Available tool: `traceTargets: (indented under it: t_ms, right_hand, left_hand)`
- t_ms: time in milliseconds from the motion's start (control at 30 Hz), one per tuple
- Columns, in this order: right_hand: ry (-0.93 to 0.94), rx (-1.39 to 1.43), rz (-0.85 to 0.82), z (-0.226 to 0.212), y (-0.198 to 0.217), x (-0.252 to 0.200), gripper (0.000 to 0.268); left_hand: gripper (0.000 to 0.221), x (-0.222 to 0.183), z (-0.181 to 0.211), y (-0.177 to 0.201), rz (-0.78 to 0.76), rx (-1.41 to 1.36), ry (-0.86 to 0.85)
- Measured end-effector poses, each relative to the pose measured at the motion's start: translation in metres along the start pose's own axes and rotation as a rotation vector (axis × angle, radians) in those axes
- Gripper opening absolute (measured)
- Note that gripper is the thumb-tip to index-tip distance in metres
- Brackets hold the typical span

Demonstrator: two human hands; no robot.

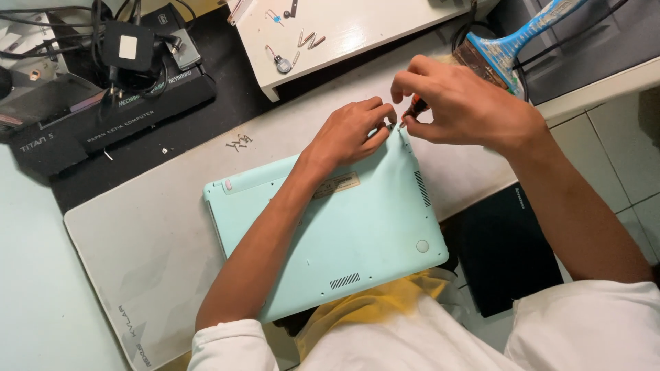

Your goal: The person removes screws from the bottom of a light blue laptop using a screwdriver, then uses a prying tool to separate the bottom case. The internal components are exposed, and the person continues to unscrew internal parts.

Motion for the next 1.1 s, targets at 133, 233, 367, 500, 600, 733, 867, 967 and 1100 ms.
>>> traceTargets:
  t_ms: [133,233,367,500,600,733,867,967,1100]
  right_hand:
    - [-0.198,-0.405,0.022,-0.003,0.0,-0.003,0.052]
    - [-0.054,-0.175,0.001,-0.014,0.009,-0.001,0.034]
    - [-0.103,-0.121,0.042,-0.016,0.005,-0.002,0.04]
    - [-0.074,-0.193,0.024,-0.01,0.002,0.001,0.026]
    - [-0.129,-0.158,-0.001,-0.015,0.004,0.002,0.034]
    - [-0.141,-0.062,0.015,-0.016,0.007,0.003,0.023]
    - [-0.028,0.037,-0.011,-0.008,0.003,0.001,0.044]
    - [-0.206,-0.132,0.009,-0.008,-0.001,0.002,0.057]
    - [-0.088,-0.157,0.007,-0.01,0.003,0.001,0.03]
  left_hand:
    - [0.019,-0.001,-0.002,-0.003,0.012,0.012,-0.007]
    - [0.019,0.001,0.0,0.0,-0.01,0.012,-0.001]
    - [0.018,0.001,0.001,0.0,0.005,0.011,-0.011]
    - [0.017,0.0,0.0,-0.001,0.008,0.017,-0.005]
    - [0.015,0.0,-0.001,-0.003,0.017,0.016,-0.012]
    - [0.018,0.001,0.001,0.0,-0.007,0.012,-0.006]
    - [0.018,0.0,0.001,0.0,0.01,0.001,0.0]
    - [0.01,-0.001,0.003,0.002,0.039,-0.01,-0.003]
    - [0.018,-0.001,0.0,0.0,0.024,0.008,-0.017]
Point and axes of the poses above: each hand's wrist, its own x-axis towards the middle knuckle, its own y-axis out of the back of the hand, z = x × y, the point moved 1 cm from there along x, towards the middle knuckle, and after that the axes turned 11 degrees about x, right-handed, at the moved point
